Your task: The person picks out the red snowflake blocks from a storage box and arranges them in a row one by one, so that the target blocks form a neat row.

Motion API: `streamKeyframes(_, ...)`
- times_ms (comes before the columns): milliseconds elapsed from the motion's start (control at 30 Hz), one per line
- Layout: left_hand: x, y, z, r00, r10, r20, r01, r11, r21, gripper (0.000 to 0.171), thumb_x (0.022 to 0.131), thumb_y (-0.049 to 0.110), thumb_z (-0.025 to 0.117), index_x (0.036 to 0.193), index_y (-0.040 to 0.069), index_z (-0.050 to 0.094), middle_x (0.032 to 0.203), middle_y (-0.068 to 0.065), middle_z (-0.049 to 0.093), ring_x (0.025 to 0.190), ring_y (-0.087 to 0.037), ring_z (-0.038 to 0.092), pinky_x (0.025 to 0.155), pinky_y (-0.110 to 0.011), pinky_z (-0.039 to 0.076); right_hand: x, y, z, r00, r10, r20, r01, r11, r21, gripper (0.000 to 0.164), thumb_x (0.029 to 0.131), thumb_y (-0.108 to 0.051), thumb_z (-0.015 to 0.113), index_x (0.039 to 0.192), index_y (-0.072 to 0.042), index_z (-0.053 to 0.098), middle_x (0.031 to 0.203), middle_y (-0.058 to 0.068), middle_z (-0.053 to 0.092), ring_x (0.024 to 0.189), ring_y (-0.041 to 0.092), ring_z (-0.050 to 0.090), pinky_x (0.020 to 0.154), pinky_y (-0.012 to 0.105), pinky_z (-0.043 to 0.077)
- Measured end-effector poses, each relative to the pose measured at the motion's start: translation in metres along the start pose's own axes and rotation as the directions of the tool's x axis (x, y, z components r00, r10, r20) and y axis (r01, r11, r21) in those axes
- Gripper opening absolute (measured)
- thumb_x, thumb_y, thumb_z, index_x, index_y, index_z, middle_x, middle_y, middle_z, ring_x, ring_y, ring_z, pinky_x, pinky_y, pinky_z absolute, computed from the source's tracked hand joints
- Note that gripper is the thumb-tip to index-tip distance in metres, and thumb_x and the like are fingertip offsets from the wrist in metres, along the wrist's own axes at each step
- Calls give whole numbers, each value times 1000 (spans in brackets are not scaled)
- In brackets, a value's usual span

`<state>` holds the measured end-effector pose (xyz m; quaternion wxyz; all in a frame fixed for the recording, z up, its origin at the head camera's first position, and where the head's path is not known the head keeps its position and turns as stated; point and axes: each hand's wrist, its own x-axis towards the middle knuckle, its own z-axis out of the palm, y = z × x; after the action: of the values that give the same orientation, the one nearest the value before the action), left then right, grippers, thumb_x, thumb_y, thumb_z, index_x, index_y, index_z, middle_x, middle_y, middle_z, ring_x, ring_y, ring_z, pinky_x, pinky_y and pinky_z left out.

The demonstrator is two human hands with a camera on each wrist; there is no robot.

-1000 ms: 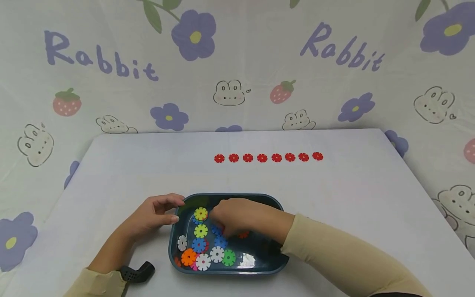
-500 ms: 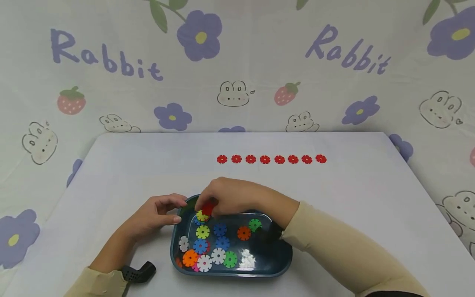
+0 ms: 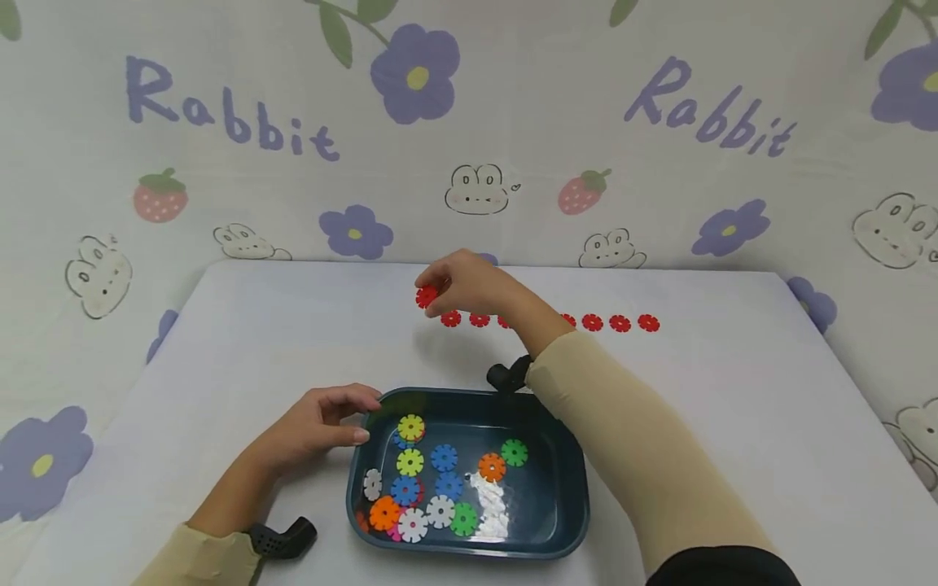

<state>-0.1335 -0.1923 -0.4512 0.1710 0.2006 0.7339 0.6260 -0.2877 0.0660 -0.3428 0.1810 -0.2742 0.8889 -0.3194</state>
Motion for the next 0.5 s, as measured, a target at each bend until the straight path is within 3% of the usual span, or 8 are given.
streamKeyframes(300, -1, 0, -1, 1000, 8, 3, -8, 1000, 3, 33, 86, 11, 74, 117, 3, 66, 129, -12, 62, 120, -31, 56, 104, -42, 47, 43, 41, 11, 987, 162, 6, -161, 986, -46, 42, 86, -20, 75, 127, -15, 66, 132, 6, 63, 130, 26, 50, 103, 45, 47)
streamKeyframes(500, 0, -1, -3, 1000, 10, 3, -10, 1000, 10, 33, 86, 10, 74, 117, 2, 66, 128, -12, 62, 118, -31, 57, 105, -45, 46, 58, 43, 26, 985, 153, 85, -138, 977, -162, 41, 84, -22, 78, 123, -17, 68, 133, 6, 61, 125, 25, 50, 104, 45, 45)
